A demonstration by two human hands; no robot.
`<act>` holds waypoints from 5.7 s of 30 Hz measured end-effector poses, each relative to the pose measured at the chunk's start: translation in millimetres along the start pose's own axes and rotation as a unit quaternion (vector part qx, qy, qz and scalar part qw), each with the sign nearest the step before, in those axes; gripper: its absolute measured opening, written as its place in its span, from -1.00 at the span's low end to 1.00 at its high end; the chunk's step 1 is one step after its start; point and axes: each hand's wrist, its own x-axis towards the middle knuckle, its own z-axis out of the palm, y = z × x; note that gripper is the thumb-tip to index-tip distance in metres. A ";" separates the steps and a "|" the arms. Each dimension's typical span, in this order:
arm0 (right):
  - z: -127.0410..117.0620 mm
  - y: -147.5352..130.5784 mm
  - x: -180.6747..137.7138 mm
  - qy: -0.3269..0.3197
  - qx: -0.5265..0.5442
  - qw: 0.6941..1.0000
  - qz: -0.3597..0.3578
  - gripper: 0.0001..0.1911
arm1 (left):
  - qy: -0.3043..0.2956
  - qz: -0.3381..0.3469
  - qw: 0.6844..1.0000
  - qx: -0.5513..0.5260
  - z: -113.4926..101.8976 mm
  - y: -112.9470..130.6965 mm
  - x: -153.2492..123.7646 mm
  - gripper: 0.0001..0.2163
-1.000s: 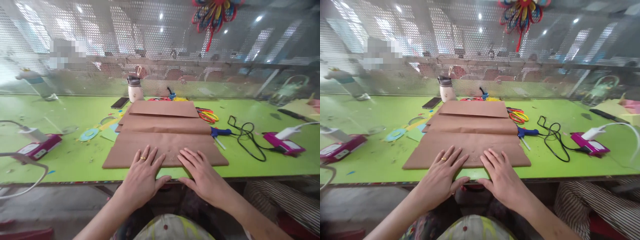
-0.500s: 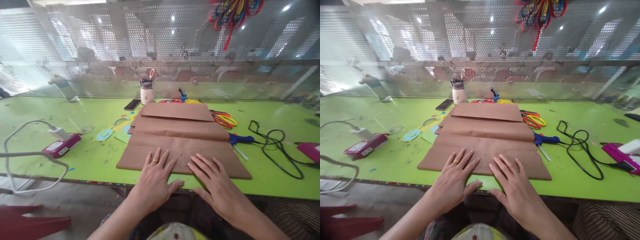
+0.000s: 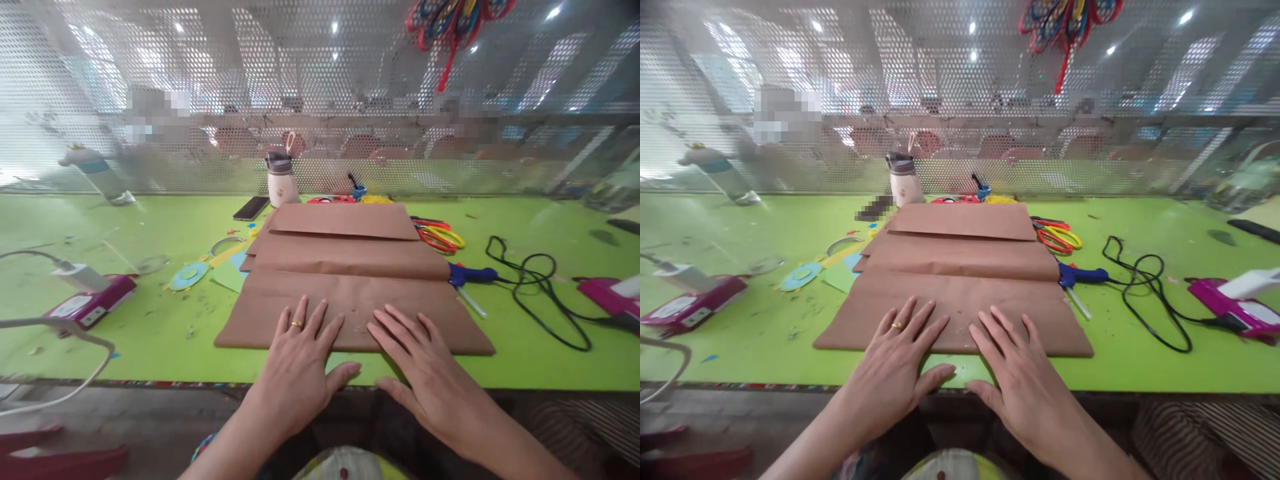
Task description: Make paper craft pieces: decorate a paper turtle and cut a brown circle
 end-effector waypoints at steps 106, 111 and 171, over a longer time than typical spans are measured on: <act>2.4 22.1 -91.6 0.081 -0.115 0.976 0.165 -0.42 | 0.118 0.177 0.969 0.122 8.8 -114.5 -70.3 -0.17; 14.4 31.5 -103.0 0.114 -0.107 0.977 0.147 -0.42 | 0.095 0.124 0.983 0.094 -6.0 -119.5 -91.4 -0.26; -29.1 161.5 -7.4 0.120 0.109 0.957 0.242 -0.83 | 0.189 0.196 0.956 0.112 33.2 -130.4 17.9 -0.59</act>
